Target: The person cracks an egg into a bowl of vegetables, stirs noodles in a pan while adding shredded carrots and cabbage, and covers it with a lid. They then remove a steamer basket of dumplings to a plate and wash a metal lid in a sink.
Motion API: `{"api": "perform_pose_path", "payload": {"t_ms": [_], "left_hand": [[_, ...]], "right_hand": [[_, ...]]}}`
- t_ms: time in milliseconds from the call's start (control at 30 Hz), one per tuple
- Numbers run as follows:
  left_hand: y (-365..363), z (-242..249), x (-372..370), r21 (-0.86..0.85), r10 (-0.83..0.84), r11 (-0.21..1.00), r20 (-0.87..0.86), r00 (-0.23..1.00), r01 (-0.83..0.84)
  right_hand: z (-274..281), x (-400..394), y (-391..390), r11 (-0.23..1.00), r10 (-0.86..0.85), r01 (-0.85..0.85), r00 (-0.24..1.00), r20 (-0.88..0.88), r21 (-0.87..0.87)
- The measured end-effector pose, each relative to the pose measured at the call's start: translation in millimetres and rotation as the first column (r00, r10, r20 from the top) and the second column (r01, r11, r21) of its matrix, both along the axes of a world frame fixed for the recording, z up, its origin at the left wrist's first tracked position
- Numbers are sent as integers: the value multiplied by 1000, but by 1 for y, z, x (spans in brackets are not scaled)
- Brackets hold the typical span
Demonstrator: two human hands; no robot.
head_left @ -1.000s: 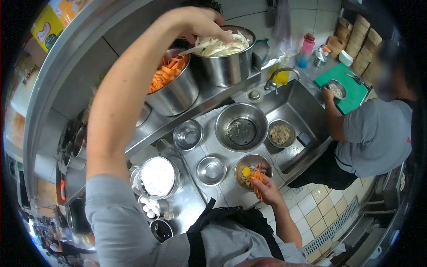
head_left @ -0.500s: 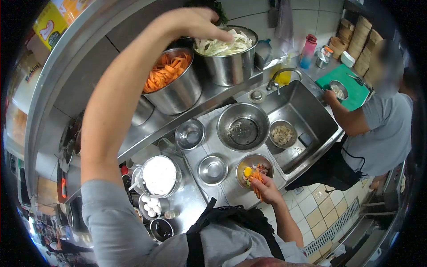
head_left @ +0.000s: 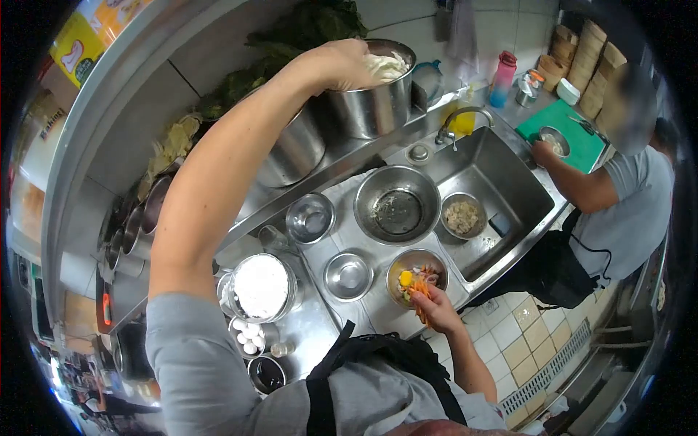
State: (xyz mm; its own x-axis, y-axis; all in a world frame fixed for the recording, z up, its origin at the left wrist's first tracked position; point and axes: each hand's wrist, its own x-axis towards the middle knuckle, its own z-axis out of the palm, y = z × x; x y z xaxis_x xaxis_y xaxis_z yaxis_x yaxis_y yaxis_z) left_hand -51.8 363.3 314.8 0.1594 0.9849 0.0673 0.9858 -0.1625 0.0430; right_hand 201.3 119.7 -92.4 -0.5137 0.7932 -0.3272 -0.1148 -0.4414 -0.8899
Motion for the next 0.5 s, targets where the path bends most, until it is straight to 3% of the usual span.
{"api": "perform_pose_path", "payload": {"t_ms": [167,267,300,500], "left_hand": [[-6,7,-2,133,-74,990,208,975,47],[-7,-1,1,124,-149,984,178,973,128],[-8,2,2,-92,-107,988,149,983,121],[-2,8,-4,78,-208,977,174,963,197]], "right_hand": [[6,-3,4,995,5,-8,1000,26,100],[0,-1,3,998,12,-13,1000,21,58],[-1,-2,1,999,-2,2,1000,5,52],[-1,-1,-3,998,-9,8,1000,20,60]]}}
